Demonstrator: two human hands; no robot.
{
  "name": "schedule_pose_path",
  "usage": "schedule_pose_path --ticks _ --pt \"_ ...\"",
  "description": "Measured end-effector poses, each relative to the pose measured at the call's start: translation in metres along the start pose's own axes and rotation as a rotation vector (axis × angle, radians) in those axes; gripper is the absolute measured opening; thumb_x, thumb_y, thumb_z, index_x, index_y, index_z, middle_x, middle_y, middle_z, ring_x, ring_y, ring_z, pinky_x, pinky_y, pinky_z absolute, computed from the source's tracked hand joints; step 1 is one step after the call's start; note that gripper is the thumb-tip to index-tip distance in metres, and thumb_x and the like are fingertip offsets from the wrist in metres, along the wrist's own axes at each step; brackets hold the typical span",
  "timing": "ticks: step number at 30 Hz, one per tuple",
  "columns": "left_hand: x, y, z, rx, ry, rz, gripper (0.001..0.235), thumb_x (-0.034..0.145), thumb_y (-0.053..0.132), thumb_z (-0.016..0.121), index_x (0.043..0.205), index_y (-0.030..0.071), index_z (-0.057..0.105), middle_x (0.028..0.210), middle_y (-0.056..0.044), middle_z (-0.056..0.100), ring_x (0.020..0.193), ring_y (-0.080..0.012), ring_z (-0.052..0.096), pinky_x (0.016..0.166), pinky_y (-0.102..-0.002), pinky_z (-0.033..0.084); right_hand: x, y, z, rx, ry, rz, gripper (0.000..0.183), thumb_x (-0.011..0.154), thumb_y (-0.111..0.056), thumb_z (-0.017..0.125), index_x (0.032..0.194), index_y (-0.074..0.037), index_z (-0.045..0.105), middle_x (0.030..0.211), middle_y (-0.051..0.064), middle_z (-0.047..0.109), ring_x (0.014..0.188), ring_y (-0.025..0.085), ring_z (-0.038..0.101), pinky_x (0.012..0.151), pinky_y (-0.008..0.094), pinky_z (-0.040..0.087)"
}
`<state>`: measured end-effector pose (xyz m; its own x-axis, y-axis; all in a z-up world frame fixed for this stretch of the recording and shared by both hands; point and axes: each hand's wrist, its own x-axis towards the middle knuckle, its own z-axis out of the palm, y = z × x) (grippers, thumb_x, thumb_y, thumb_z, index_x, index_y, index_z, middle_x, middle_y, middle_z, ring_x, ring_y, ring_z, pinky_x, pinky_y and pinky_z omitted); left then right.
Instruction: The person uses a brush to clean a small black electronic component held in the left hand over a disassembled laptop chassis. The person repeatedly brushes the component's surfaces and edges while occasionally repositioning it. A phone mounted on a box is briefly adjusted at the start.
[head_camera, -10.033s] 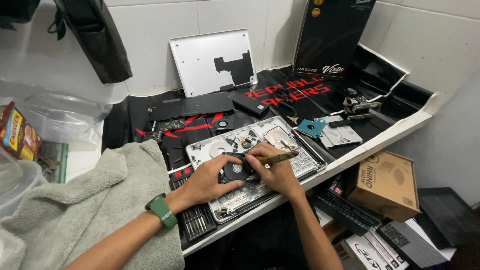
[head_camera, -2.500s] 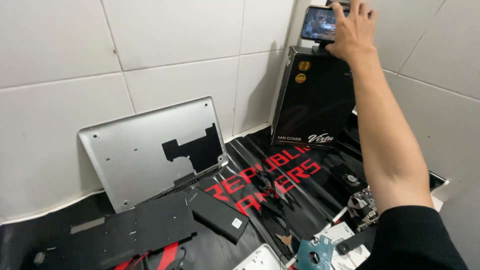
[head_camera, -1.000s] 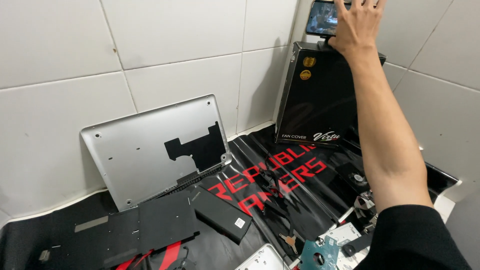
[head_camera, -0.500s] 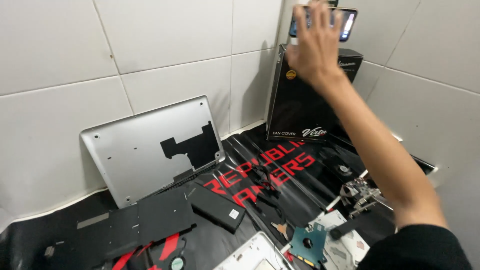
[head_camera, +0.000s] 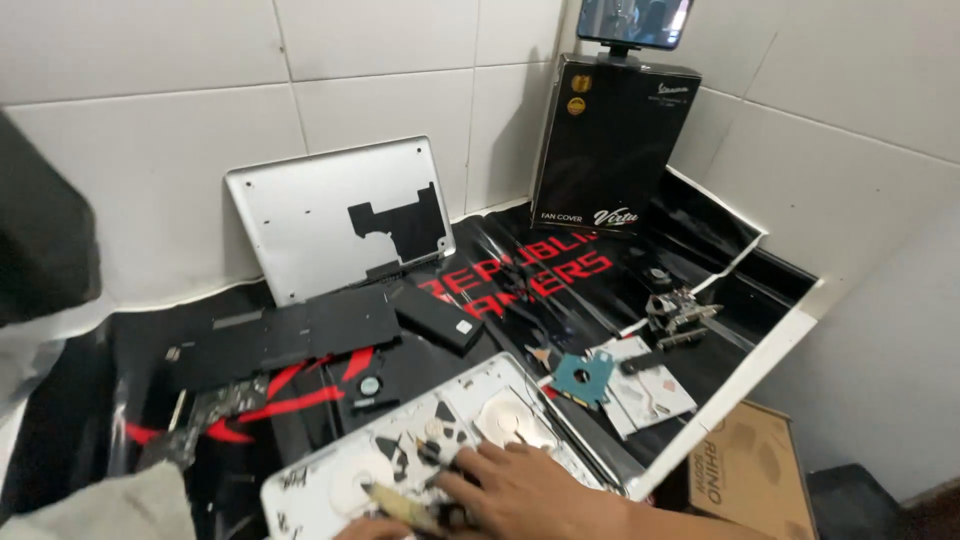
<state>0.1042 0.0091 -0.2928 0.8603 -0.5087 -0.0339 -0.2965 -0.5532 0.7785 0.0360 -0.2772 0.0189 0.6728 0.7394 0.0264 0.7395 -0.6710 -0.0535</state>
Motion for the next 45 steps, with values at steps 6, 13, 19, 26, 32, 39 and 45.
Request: schedule_pose_path --ticks 6,13,19,26,32,39,45 --pt "-0.071 0.264 -0.136 0.274 -0.101 -0.192 0.053 0.074 0.071 0.072 0.123 0.054 0.059 0.115 0.03 0.072 0.091 0.0055 0.073 0.075 -0.016 0.052 -0.008 -0.036 -0.028 0.046 0.162 0.186 0.042 0.1 -0.043 0.061 0.121 -0.007 0.064 0.108 0.016 0.06 0.093 0.038 0.061 0.071 0.051 0.049" --pt "-0.073 0.252 -0.133 0.264 0.037 0.143 0.049 0.08 0.056 0.076 0.122 0.034 0.063 0.104 0.014 0.074 0.055 -0.0103 0.059 0.058 -0.025 0.049 -0.012 -0.042 -0.038 0.199 -0.031 0.513 0.036 0.102 -0.032 0.06 0.133 -0.013 0.061 0.119 0.01 0.059 0.09 0.03 0.065 0.075 0.043 0.054" --pt "-0.081 0.261 -0.133 0.255 0.116 0.24 0.045 0.08 0.051 0.077 0.117 0.029 0.065 0.078 0.006 0.07 0.053 -0.0133 0.054 0.054 -0.028 0.041 -0.011 -0.041 -0.026 0.177 0.002 0.554 0.037 0.096 -0.029 0.068 0.13 -0.019 0.056 0.128 0.005 0.063 0.094 0.027 0.069 0.079 0.044 0.059" --pt "-0.08 0.261 -0.135 0.273 0.082 0.242 0.047 0.084 0.056 0.07 0.123 0.03 0.064 0.064 0.007 0.058 0.047 -0.0087 0.044 0.048 -0.025 0.034 -0.015 -0.055 -0.019 0.229 0.182 0.474 0.048 0.09 -0.008 0.067 0.137 -0.019 0.061 0.129 0.011 0.057 0.109 0.026 0.06 0.091 0.039 0.053" --pt "-0.082 0.263 -0.133 0.288 0.106 0.218 0.048 0.082 0.055 0.072 0.122 0.031 0.064 0.067 0.006 0.063 0.046 -0.0108 0.044 0.05 -0.027 0.038 -0.013 -0.052 -0.01 0.015 0.161 0.205 0.046 0.088 -0.005 0.065 0.133 -0.015 0.067 0.125 0.01 0.065 0.109 0.032 0.053 0.086 0.045 0.041" --pt "-0.087 0.265 -0.134 0.245 0.08 0.289 0.048 0.085 0.051 0.07 0.124 0.023 0.062 0.09 0.004 0.067 0.056 -0.011 0.049 0.052 -0.027 0.041 -0.016 -0.061 -0.003 0.103 0.245 0.221 0.037 0.101 -0.027 0.061 0.13 -0.006 0.067 0.115 0.011 0.066 0.102 0.03 0.061 0.081 0.042 0.046" --pt "-0.088 0.266 -0.132 0.203 0.133 0.32 0.049 0.085 0.048 0.071 0.122 0.017 0.063 0.105 0.001 0.066 0.052 -0.011 0.043 0.054 -0.027 0.044 -0.019 -0.077 -0.014 0.256 0.203 0.37 0.032 0.094 -0.029 0.071 0.118 -0.009 0.068 0.104 0.005 0.067 0.087 0.022 0.064 0.072 0.037 0.05"
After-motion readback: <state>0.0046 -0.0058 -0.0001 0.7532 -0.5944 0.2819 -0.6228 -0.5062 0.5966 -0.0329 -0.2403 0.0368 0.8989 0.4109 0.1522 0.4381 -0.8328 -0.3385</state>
